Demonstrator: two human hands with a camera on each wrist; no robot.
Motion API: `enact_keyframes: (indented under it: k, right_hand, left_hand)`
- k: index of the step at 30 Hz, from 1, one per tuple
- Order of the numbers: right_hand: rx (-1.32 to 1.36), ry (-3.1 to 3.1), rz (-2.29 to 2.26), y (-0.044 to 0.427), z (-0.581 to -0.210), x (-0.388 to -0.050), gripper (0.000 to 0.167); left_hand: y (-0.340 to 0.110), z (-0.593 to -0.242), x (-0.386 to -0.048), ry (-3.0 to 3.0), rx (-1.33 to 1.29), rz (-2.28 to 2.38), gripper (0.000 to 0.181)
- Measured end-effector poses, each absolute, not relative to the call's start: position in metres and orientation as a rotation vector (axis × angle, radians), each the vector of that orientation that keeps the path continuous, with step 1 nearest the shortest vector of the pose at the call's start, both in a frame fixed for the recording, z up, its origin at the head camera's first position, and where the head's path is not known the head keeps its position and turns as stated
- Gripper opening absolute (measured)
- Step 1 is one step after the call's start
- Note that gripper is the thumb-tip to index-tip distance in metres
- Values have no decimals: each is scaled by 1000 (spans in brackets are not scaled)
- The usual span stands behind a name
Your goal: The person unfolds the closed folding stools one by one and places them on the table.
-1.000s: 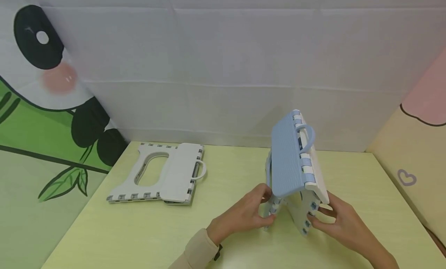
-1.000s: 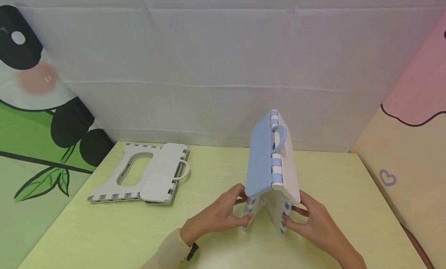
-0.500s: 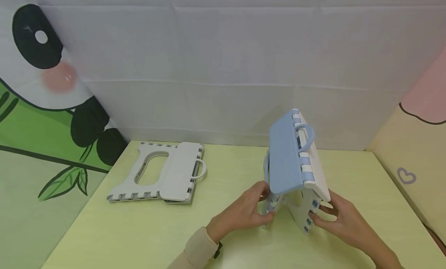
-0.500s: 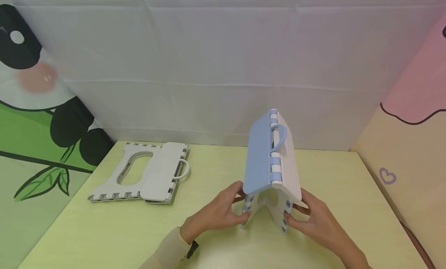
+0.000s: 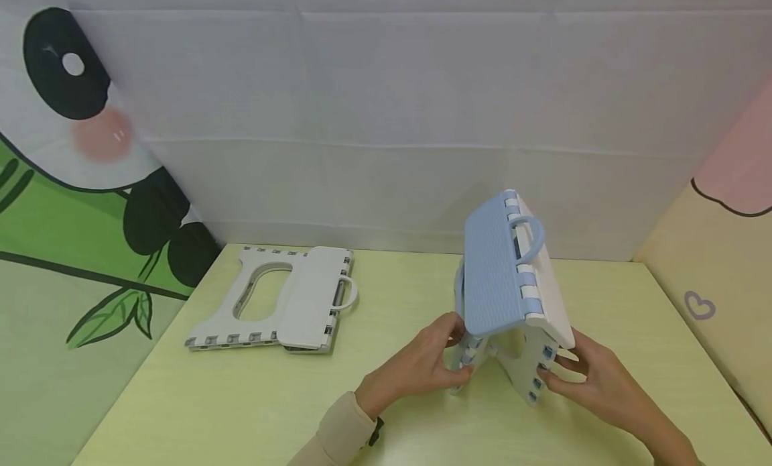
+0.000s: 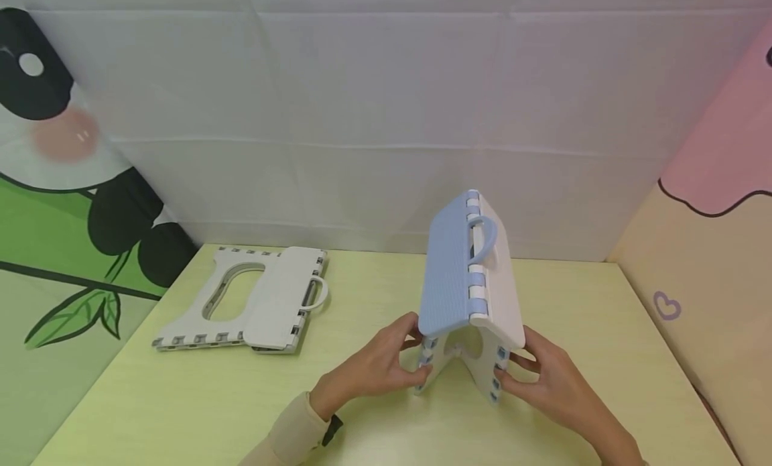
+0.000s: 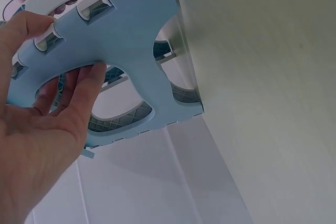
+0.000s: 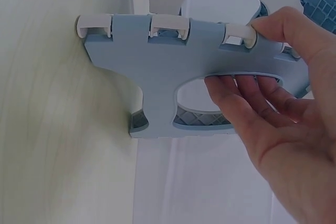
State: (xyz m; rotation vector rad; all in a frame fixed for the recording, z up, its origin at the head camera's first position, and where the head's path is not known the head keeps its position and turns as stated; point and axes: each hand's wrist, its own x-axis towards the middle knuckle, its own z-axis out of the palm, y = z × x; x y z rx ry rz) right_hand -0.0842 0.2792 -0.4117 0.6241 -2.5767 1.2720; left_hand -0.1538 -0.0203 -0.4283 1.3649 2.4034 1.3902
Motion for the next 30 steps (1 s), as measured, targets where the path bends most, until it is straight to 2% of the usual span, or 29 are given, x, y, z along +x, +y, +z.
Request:
enact_keyframes:
  k: [16,30]
  right_hand:
    - [609,-2629,1288,284,-406,-83,73]
    - [627,-2621,1283,287,-404,-84,67]
  left_hand:
    - [-24,-421,-153,2353,1277,1392,47]
    - [-26,-418,-155,2324,1277,1401,50]
